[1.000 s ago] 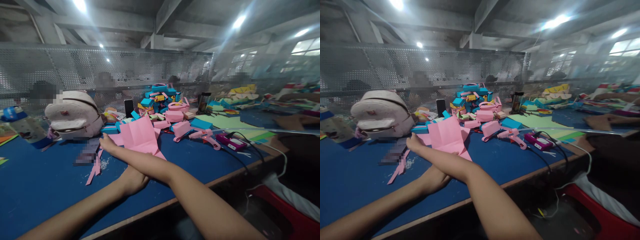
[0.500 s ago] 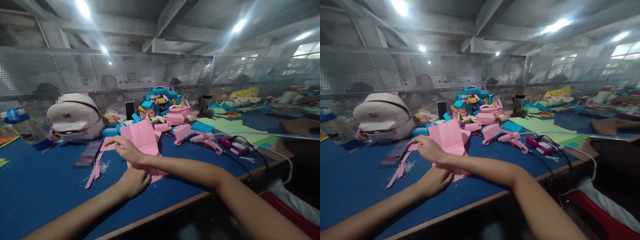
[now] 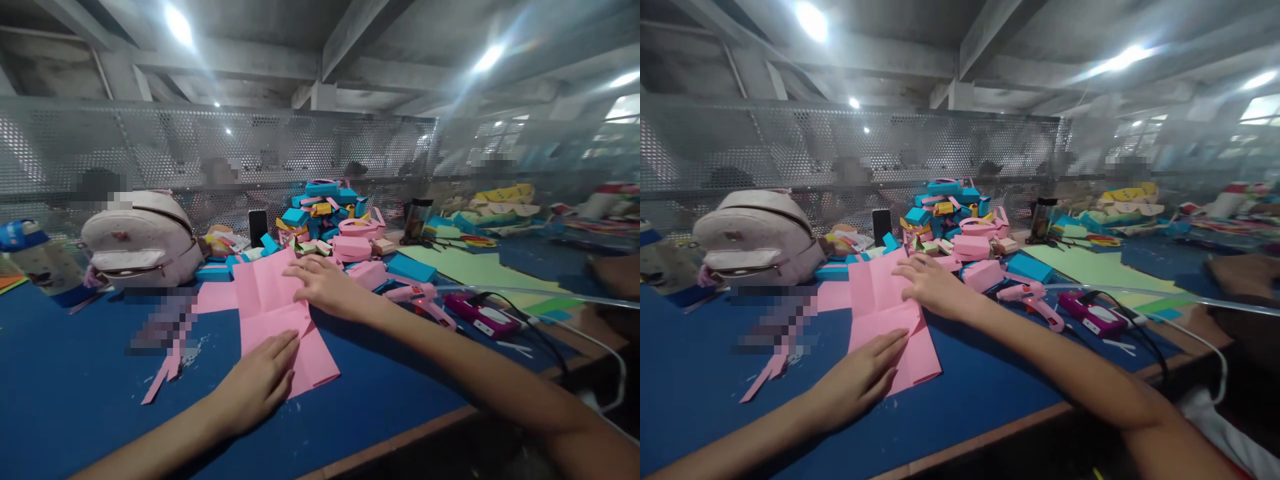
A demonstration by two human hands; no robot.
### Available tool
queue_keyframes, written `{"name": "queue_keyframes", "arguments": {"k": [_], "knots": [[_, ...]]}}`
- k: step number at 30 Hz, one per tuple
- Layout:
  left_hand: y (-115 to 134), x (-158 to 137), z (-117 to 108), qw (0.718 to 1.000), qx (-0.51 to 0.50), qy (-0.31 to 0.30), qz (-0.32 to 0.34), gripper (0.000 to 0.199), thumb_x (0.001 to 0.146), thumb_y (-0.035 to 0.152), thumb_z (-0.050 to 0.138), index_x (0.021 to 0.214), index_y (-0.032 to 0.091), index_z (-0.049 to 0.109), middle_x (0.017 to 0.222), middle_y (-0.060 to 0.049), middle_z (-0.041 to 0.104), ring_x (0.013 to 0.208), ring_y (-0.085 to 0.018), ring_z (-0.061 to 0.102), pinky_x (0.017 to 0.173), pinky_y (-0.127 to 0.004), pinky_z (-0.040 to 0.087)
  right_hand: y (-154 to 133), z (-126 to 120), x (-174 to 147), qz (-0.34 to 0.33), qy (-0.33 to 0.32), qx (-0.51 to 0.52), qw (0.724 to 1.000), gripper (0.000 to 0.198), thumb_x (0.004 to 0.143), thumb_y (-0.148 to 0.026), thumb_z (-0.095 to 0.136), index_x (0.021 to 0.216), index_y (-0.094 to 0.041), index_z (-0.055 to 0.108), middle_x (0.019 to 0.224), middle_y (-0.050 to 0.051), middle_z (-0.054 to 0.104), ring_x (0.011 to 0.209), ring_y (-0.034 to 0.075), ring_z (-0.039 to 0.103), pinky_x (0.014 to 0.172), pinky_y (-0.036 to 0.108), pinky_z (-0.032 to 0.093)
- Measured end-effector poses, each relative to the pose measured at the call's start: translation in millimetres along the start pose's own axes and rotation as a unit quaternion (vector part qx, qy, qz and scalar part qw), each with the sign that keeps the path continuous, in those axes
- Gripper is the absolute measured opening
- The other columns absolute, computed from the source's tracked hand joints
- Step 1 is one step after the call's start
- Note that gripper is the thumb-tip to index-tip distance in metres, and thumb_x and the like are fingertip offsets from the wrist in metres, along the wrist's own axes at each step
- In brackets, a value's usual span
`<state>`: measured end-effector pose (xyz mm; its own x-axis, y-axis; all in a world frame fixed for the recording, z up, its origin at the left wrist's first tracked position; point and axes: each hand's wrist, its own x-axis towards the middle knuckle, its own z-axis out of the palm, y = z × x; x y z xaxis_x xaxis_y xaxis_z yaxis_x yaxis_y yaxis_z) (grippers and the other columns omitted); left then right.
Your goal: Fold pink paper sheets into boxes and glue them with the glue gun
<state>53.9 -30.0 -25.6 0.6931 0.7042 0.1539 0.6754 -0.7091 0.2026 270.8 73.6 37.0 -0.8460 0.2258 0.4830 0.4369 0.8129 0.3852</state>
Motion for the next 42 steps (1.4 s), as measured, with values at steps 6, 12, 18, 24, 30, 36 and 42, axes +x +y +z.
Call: {"name": "queue_keyframes", "arguments": {"k": [6,12,18,24,30,36,42], "knots": [[3.8,5.2,-3.5,0.998,-0.055,0.011,-0.004,0.049,0.092,0.019,0.041,0.141,0.024,0.041,0.146,-0.009,0.044,0.129,-0.024,0.047,0.108,-0.040,0.040,-14.1,13.8,-22.7,-0.074,-0.040,-0.052,0.995,0.021,0.092,-0.019,0.055,0.077,-0.020,0.070,0.115,0.002,0.065,0.121,0.021,0.047,0.112,0.042,0.027],[-28.2,-0.5,-23.3,0.977,-0.085,0.166,-0.108,0.028,0.092,0.027,0.043,0.117,0.025,0.055,0.116,-0.007,0.061,0.108,-0.023,0.058,0.093,-0.037,0.047,-16.3,29.9,-32.3,-0.117,-0.035,-0.055,0.991,0.023,0.089,-0.012,0.055,0.070,-0.018,0.066,0.080,0.001,0.064,0.092,0.017,0.057,0.113,0.041,0.025],[-78.7,-13.5,-37.9,0.926,-0.036,0.190,-0.323,0.044,0.077,0.051,0.059,0.105,0.017,0.057,0.092,-0.006,0.063,0.078,-0.025,0.060,0.072,-0.036,0.044,-23.6,26.5,-40.7,-0.113,-0.040,-0.056,0.991,0.023,0.088,-0.011,0.055,0.070,-0.018,0.066,0.079,0.002,0.065,0.087,0.017,0.056,0.109,0.038,0.030],[-80.7,-1.1,-30.1,0.935,-0.084,0.165,-0.302,0.031,0.068,0.048,0.067,0.079,0.020,0.063,0.082,-0.002,0.064,0.076,-0.023,0.059,0.070,-0.032,0.042,-27.3,22.4,-43.5,-0.102,-0.048,-0.051,0.992,0.022,0.089,-0.011,0.054,0.073,-0.018,0.066,0.080,0.003,0.066,0.085,0.017,0.055,0.106,0.037,0.033],[-70.7,12.7,-21.0,0.927,-0.162,0.201,-0.273,0.030,0.071,0.039,0.066,0.089,0.021,0.051,0.078,0.002,0.060,0.068,-0.017,0.058,0.063,-0.028,0.045,-29.8,18.9,-47.0,-0.095,-0.048,-0.048,0.993,0.021,0.089,-0.010,0.053,0.074,-0.018,0.065,0.077,0.003,0.064,0.085,0.017,0.056,0.105,0.036,0.034],[-57.4,16.6,-17.6,0.892,-0.302,0.218,-0.255,0.058,0.071,0.033,0.070,0.119,0.019,0.041,0.110,-0.009,0.064,0.100,-0.023,0.064,0.083,-0.036,0.053,-31.0,18.0,-46.8,-0.095,-0.056,-0.042,0.993,0.023,0.090,-0.007,0.051,0.075,-0.017,0.065,0.078,0.003,0.064,0.083,0.016,0.056,0.105,0.035,0.034],[-50.2,21.6,-18.9,0.853,-0.383,0.249,-0.251,0.082,0.068,0.035,0.074,0.135,0.018,0.030,0.109,-0.011,0.066,0.098,-0.027,0.067,0.084,-0.042,0.055,-30.5,21.3,-43.6,-0.107,-0.023,-0.042,0.993,0.022,0.091,-0.010,0.051,0.073,-0.018,0.062,0.077,0.002,0.062,0.082,0.017,0.054,0.102,0.036,0.033]]}}
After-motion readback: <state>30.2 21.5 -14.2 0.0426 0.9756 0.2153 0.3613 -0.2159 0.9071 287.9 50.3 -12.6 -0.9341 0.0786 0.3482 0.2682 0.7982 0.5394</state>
